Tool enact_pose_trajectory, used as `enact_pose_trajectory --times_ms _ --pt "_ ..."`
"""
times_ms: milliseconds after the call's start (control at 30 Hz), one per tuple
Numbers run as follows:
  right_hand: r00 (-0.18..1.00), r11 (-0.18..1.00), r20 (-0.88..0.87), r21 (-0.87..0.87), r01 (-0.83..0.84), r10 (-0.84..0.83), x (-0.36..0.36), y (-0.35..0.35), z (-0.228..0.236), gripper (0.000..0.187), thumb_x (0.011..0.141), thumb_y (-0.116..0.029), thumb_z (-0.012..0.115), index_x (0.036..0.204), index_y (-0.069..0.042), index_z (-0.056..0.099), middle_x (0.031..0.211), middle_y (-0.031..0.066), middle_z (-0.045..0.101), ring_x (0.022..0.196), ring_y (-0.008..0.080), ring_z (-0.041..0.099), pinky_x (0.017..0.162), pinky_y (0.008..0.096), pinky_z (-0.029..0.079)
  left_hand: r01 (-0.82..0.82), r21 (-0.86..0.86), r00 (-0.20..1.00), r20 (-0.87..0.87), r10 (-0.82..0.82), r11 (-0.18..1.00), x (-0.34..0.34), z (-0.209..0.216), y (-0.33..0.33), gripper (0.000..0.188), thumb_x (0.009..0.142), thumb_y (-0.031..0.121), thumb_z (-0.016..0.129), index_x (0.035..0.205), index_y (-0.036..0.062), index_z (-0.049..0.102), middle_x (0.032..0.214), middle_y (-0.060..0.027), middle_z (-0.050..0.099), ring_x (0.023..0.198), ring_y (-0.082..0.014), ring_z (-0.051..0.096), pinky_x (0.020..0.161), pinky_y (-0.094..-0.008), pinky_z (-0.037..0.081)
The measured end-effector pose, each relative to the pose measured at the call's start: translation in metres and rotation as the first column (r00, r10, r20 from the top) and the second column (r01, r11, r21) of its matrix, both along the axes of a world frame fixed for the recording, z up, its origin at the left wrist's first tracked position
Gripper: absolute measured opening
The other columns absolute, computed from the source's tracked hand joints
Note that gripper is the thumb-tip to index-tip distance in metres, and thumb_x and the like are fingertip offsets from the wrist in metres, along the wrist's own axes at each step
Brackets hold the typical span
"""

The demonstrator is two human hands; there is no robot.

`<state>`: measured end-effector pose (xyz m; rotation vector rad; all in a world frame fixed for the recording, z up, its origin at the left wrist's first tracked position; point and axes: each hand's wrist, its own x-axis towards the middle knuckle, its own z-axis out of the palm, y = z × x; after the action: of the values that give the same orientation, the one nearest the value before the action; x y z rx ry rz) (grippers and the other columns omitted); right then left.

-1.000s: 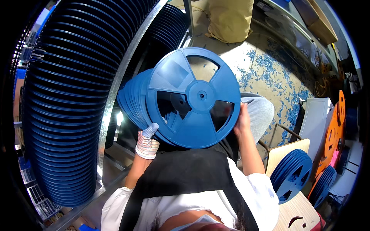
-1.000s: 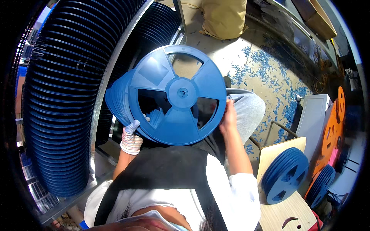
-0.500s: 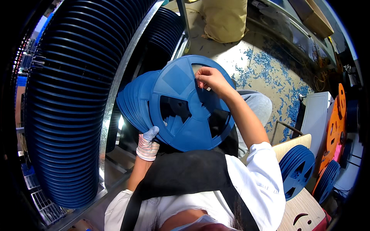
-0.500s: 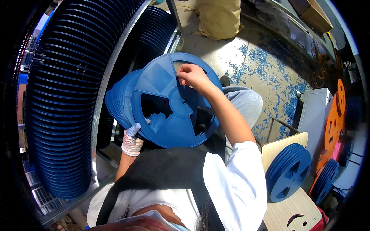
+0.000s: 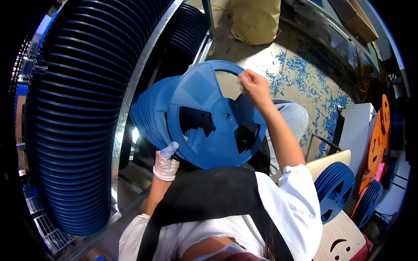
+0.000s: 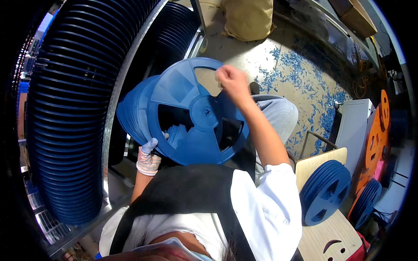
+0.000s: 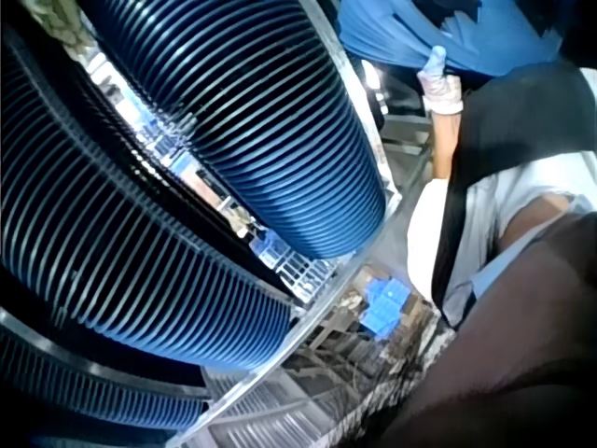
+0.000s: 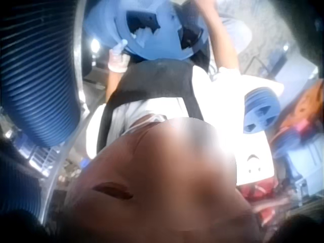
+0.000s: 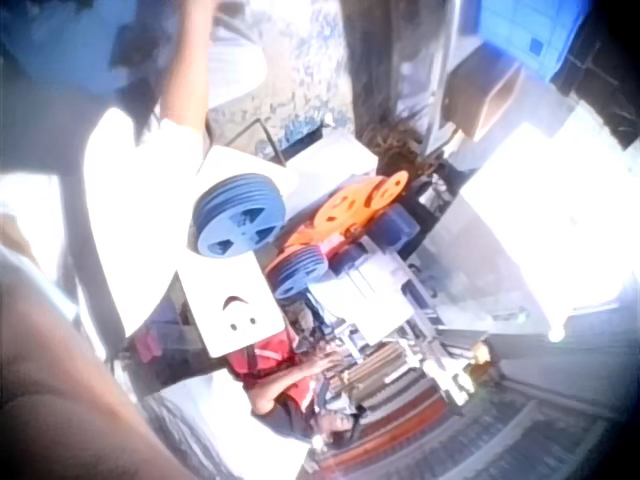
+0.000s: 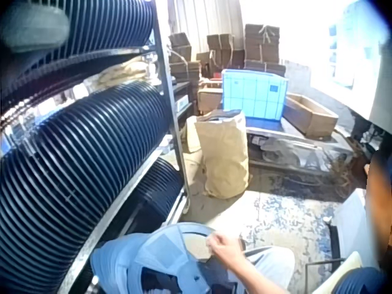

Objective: The person sits on the floor and repeatedly picks up blue plastic reels from a nearby stack. They place each reel into a vertical metal rack, then remove it and return it to the stack, repeating this cycle continuously.

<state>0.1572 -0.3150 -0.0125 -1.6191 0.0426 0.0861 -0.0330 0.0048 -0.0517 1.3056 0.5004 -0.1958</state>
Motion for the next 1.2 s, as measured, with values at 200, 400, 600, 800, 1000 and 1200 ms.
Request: enact_pose_trajectory --times_ms 200,400,600,800,1000,1200 --pt "0.891 0.892 -0.092 -0.131 0.432 -0.444 -0.08 -0.091 -0.048 0.033 0.096 -0.032 0.05 0.108 -0.002 0.057 0.093 0.0071 0.061 0.084 0.0128 0.058 0.067 0.025 0.048 -0.102 -0.34 0.995 -0.021 0.101 0.935 0.013 0.052 -0.028 0.038 0.075 0.011 0.075 0.106 -0.0052 0.059 0.1 -0.0151 0.065 0.1 -0.0291 0.063 0.094 -0.0426 0.049" --pt "0.83 0.313 -0.538 0.821 0.477 0.147 -0.189 -0.039 -0.057 0.061 0.099 -0.05 0.029 0.129 -0.001 0.046 0.121 0.0163 0.057 0.107 0.0301 0.058 0.093 0.0425 0.048 -0.182 -0.494 0.983 -0.063 0.173 0.85 0.022 0.054 -0.024 0.034 0.077 0.006 0.072 0.108 -0.0015 0.059 0.097 -0.0116 0.066 0.1 -0.0292 0.063 0.095 -0.0428 0.049" --pt "0.82 0.112 -0.568 0.821 0.559 0.071 -0.168 -0.022 -0.025 0.044 0.1 -0.042 0.035 0.107 -0.004 0.055 0.078 0.0045 0.049 0.074 0.0193 0.049 0.07 0.0331 0.047 -0.163 -0.46 0.987 -0.069 0.148 0.873 0.023 0.052 -0.025 0.036 0.077 0.005 0.071 0.109 -0.0032 0.058 0.098 -0.0142 0.066 0.103 -0.0308 0.063 0.094 -0.0456 0.05" --pt "0.9 0.357 -0.432 0.833 0.423 -0.058 -0.118 -0.042 0.019 0.048 0.097 -0.05 0.039 0.091 -0.005 0.054 0.07 0.0003 0.042 0.062 0.0119 0.037 0.05 0.0243 0.035 -0.172 -0.522 0.979 0.0 0.202 0.835 0.024 0.056 -0.033 0.041 0.078 0.009 0.072 0.115 -0.0005 0.056 0.099 -0.012 0.063 0.089 -0.0263 0.062 0.088 -0.0417 0.051" --pt "0.924 0.796 0.098 0.547 0.26 -0.369 -0.121 -0.041 0.072 0.061 0.086 -0.061 0.052 0.097 -0.002 0.06 0.076 0.0034 0.053 0.065 0.0138 0.05 0.053 0.0274 0.043 -0.072 -0.631 0.979 0.102 0.175 0.773 0.03 0.05 -0.032 0.048 0.081 0.006 0.068 0.124 0.0001 0.049 0.099 -0.0115 0.06 0.083 -0.0237 0.056 0.099 -0.0443 0.043" --pt "0.774 0.855 0.56 -0.516 0.047 0.296 -0.101 -0.016 0.044 0.041 0.071 -0.038 0.075 0.093 -0.006 0.062 0.079 0.0068 0.054 0.073 0.0267 0.051 0.066 0.0357 0.04 -0.043 -0.597 0.982 0.123 0.144 0.801 0.033 0.062 -0.035 0.045 0.08 0.006 0.068 0.121 0.0003 0.051 0.097 -0.0101 0.058 0.084 -0.023 0.053 0.087 -0.0401 0.045"
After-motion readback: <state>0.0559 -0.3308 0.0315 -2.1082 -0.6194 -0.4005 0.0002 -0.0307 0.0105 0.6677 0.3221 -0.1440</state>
